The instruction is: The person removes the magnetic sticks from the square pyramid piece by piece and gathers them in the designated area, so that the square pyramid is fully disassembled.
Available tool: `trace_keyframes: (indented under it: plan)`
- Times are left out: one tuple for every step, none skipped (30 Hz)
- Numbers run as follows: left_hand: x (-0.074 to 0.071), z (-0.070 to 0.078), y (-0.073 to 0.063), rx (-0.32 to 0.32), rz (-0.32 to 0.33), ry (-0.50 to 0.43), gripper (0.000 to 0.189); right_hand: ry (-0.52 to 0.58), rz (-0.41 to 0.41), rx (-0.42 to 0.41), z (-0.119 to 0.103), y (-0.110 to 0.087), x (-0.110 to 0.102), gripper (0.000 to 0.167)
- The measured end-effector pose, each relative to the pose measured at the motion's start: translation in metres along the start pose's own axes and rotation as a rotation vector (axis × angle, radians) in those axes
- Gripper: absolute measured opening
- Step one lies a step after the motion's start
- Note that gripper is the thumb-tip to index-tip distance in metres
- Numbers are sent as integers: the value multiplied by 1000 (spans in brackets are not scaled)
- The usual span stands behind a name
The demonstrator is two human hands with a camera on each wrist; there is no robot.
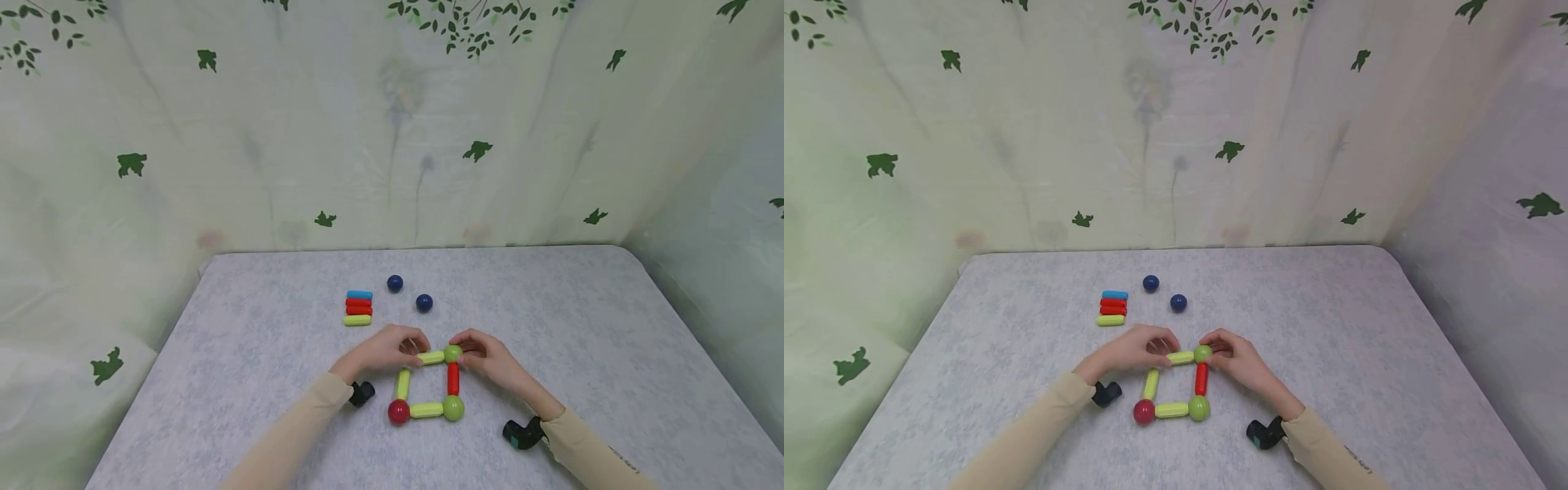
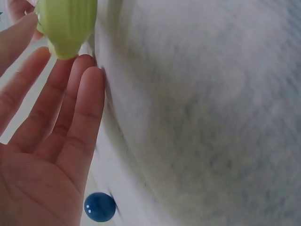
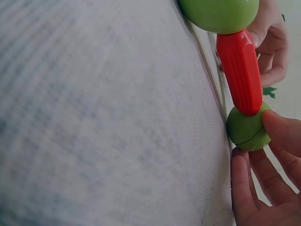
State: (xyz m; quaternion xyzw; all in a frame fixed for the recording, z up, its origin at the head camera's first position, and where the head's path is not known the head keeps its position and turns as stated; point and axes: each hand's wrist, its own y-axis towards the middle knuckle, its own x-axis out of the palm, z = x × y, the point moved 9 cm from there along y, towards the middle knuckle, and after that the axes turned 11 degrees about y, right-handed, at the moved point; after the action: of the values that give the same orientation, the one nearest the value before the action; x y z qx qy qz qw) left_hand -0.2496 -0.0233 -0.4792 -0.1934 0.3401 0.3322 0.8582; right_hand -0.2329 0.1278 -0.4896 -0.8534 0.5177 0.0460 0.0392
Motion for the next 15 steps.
trace_keyframes:
  plan:
    - [1,1,1,3,-3,3,19,4,1,3,0,0,0,26]
    - [2,2,1,9,-5,9,20,7,1,5,0,0,0,26]
    - [4,3,2,14,-10,11,21,10,1,6,0,0,0,26]
    - [5,4,3,21,-13,19,23,12,2,8,0,0,0,26]
    - [6,5,4,32,-15,33,25,13,1,7,0,0,0,26]
    - [6,6,4,41,-17,49,27,14,0,6,1,0,0,26]
    - [7,7,5,47,-19,65,28,15,1,7,1,0,0,26]
    - [8,7,5,54,-20,81,30,16,1,8,1,0,0,26]
    - [8,8,6,61,-20,95,31,16,-1,7,1,1,0,26]
    - [8,9,6,67,-18,110,32,16,-2,7,1,1,0,26]
    - [9,9,6,71,-17,121,32,16,-4,5,2,1,0,26]
    - [9,10,6,72,-16,129,32,15,-4,7,1,1,0,26]
    - [9,10,7,72,-15,135,32,15,-4,5,0,0,0,26]
    - [9,10,7,72,-15,141,32,14,-3,5,0,0,0,26]
    - [9,11,7,71,-16,145,32,12,-3,3,-1,0,0,26]
